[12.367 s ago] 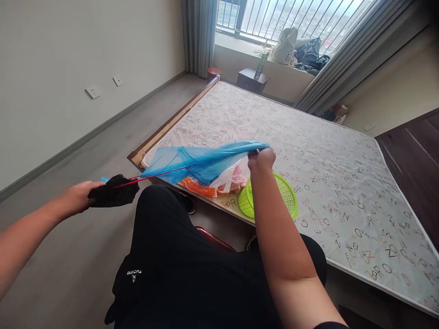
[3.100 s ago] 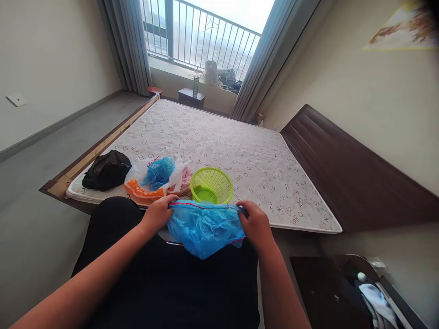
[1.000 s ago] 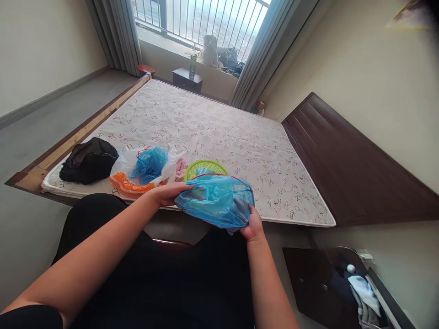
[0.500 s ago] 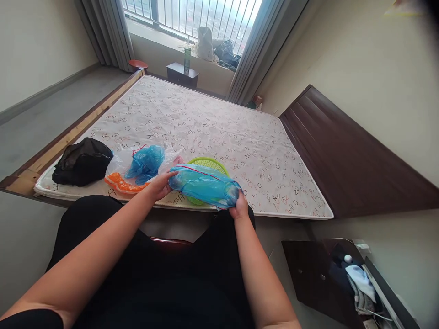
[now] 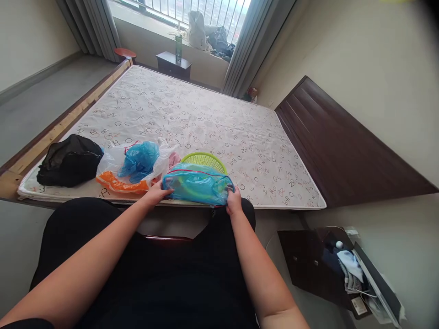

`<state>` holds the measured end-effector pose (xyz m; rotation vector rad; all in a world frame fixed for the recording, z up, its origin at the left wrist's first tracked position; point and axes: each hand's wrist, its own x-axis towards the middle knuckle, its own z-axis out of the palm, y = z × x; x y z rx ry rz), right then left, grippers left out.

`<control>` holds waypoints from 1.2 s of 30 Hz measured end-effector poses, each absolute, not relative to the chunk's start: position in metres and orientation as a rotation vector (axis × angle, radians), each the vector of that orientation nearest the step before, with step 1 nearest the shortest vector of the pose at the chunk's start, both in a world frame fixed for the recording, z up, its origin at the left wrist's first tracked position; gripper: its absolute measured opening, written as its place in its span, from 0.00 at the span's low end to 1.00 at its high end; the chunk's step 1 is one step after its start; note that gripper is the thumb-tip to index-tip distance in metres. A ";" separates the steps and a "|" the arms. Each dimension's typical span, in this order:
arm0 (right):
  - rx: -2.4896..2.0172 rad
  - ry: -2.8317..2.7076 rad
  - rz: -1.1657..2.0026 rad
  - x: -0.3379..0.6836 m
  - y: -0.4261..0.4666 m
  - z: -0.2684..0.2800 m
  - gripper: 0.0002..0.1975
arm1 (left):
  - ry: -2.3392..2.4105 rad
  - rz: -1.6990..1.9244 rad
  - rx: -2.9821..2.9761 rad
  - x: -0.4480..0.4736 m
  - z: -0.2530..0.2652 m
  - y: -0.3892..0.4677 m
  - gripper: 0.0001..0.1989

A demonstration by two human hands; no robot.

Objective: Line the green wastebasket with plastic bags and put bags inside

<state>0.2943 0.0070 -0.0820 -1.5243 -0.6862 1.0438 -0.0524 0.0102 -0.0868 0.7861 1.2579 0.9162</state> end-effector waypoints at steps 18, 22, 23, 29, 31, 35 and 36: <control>-1.463 -0.992 0.841 0.309 0.044 -0.068 0.14 | 1.386 1.108 1.233 -0.038 -0.064 0.051 0.36; -1.403 -0.995 0.910 0.308 0.068 -0.065 0.13 | 1.324 1.061 1.212 -0.040 -0.069 0.069 0.28; -1.414 -1.027 0.910 0.308 0.073 -0.065 0.13 | 1.311 1.061 1.186 -0.041 -0.071 0.073 0.27; -1.445 -1.072 1.015 0.306 0.088 -0.057 0.15 | 1.291 1.098 1.107 -0.043 -0.072 0.087 0.32; -1.415 -1.081 1.128 0.303 0.089 -0.053 0.15 | 1.307 1.052 1.141 -0.043 -0.067 0.087 0.30; -1.372 -1.058 1.358 0.290 0.087 -0.043 0.14 | 1.265 1.036 0.934 -0.035 -0.058 0.084 0.25; -1.362 -1.041 1.425 0.286 0.087 -0.042 0.14 | 1.239 1.044 0.840 -0.033 -0.057 0.084 0.25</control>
